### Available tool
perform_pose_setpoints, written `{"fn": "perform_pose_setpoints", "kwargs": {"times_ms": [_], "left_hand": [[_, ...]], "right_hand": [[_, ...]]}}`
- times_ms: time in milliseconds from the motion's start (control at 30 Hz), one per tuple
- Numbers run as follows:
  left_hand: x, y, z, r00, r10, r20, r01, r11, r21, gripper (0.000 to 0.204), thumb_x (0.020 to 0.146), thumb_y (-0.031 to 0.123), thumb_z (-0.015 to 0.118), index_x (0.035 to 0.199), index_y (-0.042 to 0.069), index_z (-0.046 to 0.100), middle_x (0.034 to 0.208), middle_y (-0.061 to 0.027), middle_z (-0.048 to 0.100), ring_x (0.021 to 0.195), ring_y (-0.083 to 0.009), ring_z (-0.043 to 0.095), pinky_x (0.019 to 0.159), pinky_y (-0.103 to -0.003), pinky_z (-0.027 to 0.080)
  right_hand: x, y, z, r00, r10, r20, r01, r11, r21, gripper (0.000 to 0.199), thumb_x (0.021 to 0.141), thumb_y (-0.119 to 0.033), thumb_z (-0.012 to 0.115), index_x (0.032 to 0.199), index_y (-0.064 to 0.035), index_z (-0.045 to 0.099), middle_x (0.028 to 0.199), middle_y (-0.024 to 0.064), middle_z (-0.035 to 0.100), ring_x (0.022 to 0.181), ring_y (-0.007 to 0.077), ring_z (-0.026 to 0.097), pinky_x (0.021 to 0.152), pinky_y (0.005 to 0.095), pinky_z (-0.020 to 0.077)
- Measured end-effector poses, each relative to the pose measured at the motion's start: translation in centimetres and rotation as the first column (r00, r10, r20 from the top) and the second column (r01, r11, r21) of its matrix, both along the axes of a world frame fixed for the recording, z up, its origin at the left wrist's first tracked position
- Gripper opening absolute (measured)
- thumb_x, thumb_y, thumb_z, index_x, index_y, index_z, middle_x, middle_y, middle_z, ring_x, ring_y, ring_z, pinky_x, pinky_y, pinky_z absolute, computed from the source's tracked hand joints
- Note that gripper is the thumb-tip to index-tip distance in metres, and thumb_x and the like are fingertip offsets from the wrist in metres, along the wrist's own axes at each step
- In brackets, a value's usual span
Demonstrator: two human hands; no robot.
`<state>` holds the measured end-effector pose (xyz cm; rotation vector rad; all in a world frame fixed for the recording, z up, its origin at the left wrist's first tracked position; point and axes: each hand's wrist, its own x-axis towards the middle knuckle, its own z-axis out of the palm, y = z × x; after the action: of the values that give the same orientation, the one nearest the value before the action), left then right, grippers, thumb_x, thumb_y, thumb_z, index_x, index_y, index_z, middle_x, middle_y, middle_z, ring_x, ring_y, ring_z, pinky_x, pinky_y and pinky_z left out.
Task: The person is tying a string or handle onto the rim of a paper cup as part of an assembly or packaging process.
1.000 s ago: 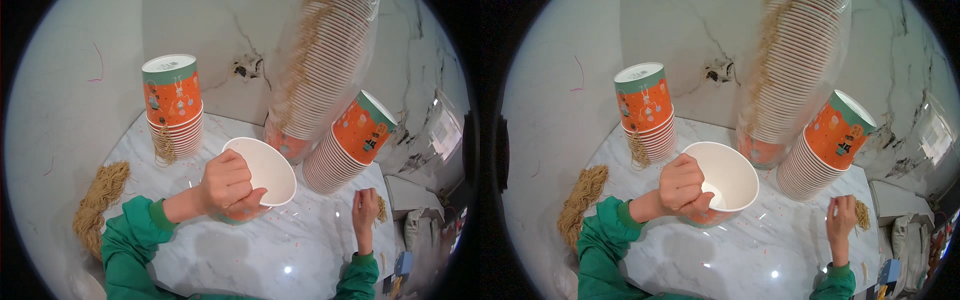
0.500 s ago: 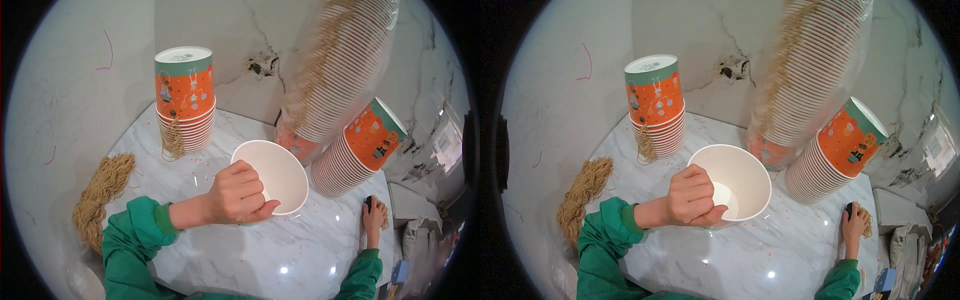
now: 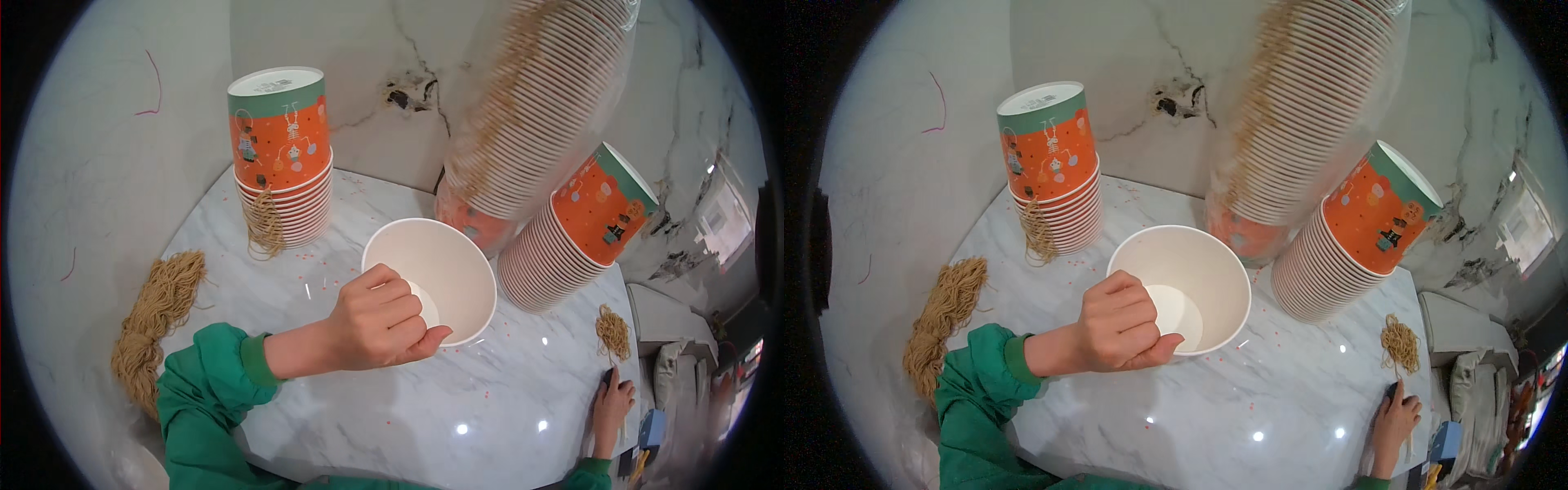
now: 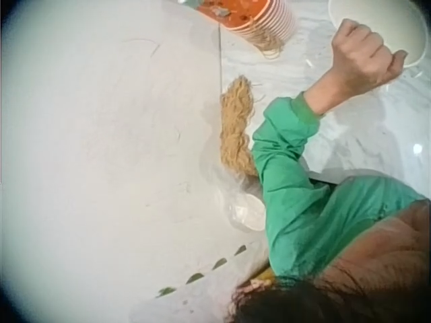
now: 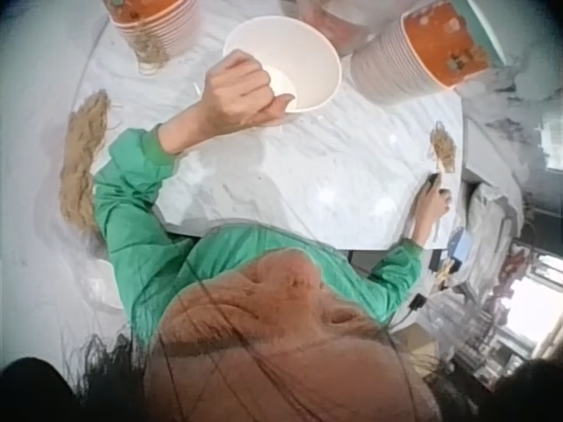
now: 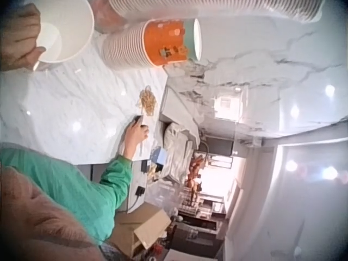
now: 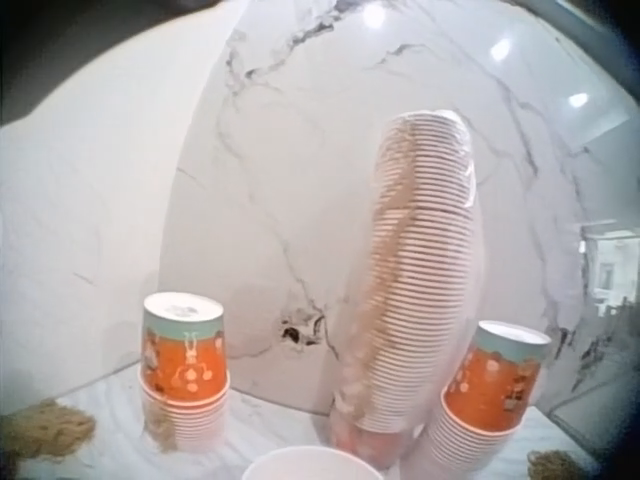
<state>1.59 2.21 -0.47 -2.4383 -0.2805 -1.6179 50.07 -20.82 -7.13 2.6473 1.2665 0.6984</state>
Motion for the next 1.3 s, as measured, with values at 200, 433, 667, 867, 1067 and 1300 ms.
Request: {"fn": "perform_pose_setpoints", "kwargs": {"times_ms": [200, 433, 667, 867, 1067, 1300], "left_hand": [[0.3, -0.7, 0.2, 0.996, 0.073, -0.041, -0.072, 0.997, 0.026, 0.042, 0.074, 0.014, 0.080, 0.055, 0.011, 0.041, 0.057, 0.0001, 0.042, 0.052, -0.0174, 0.045, 0.053, -0.031, 0.038], [0.3, -1.1, 0.1, 0.993, 0.100, -0.067, -0.096, 0.993, 0.061, 0.042, 0.075, 0.014, 0.079, 0.056, 0.012, 0.041, 0.056, 0.0000, 0.042, 0.052, -0.0170, 0.045, 0.054, -0.031, 0.039], [0.2, -1.1, -0.3, 0.994, 0.101, -0.052, -0.098, 0.994, 0.044, 0.042, 0.075, 0.013, 0.078, 0.056, 0.011, 0.040, 0.058, -0.0007, 0.039, 0.052, -0.0187, 0.044, 0.053, -0.030, 0.036], [0.4, -1.3, 0.1, 0.994, 0.086, -0.065, -0.084, 0.996, 0.036, 0.042, 0.075, 0.013, 0.078, 0.056, 0.011, 0.040, 0.058, -0.0012, 0.039, 0.053, -0.0187, 0.044, 0.053, -0.031, 0.036], [-0.1, -1.3, 0.1, 0.980, 0.144, -0.134, -0.141, 0.989, 0.037, 0.042, 0.074, 0.015, 0.080, 0.056, 0.011, 0.042, 0.059, -0.0010, 0.044, 0.054, -0.0179, 0.046, 0.055, -0.032, 0.040], [0.7, -1.2, 0.0, 0.985, 0.110, -0.130, -0.111, 0.994, 0.002, 0.040, 0.071, 0.013, 0.082, 0.057, 0.011, 0.044, 0.060, -0.0009, 0.044, 0.055, -0.0178, 0.047, 0.055, -0.033, 0.040]], "right_hand": [[4.9, -2.2, -2.3, 0.988, -0.122, 0.092, 0.118, 0.992, 0.044, 0.053, 0.097, -0.028, 0.061, 0.146, -0.0136, 0.046, 0.116, 0.0170, 0.050, 0.110, 0.0349, 0.048, 0.084, 0.0478, 0.0422], [7.3, 1.9, -0.5, 0.990, 0.072, 0.123, -0.093, 0.980, 0.176, 0.062, 0.093, -0.037, 0.064, 0.146, -0.0114, 0.045, 0.136, 0.0238, 0.047, 0.123, 0.0410, 0.046, 0.096, 0.0507, 0.0421], [9.3, 12.2, 0.9, 0.940, 0.053, -0.337, -0.005, 0.990, 0.139, 0.068, 0.091, -0.049, 0.063, 0.147, -0.0146, 0.045, 0.135, 0.0248, 0.049, 0.119, 0.0460, 0.050, 0.096, 0.0536, 0.0455], [6.9, 13.8, -2.0, 0.941, 0.277, -0.197, -0.243, 0.954, 0.177, 0.040, 0.091, -0.028, 0.064, 0.127, -0.0106, 0.058, 0.119, 0.0197, 0.056, 0.105, 0.0430, 0.054, 0.086, 0.0531, 0.0487], [-6.7, 14.6, 1.2, 0.559, 0.739, -0.377, -0.658, 0.672, 0.341, 0.044, 0.085, -0.014, 0.070, 0.126, -0.0039, 0.061, 0.128, 0.0208, 0.053, 0.117, 0.0412, 0.051, 0.100, 0.0455, 0.0446], [-7.1, 12.8, 2.2, 0.557, 0.765, -0.324, -0.569, 0.635, 0.522, 0.038, 0.082, -0.005, 0.072, 0.118, -0.0017, 0.063, 0.130, 0.0185, 0.050, 0.121, 0.0348, 0.051, 0.102, 0.0398, 0.0437]]}}
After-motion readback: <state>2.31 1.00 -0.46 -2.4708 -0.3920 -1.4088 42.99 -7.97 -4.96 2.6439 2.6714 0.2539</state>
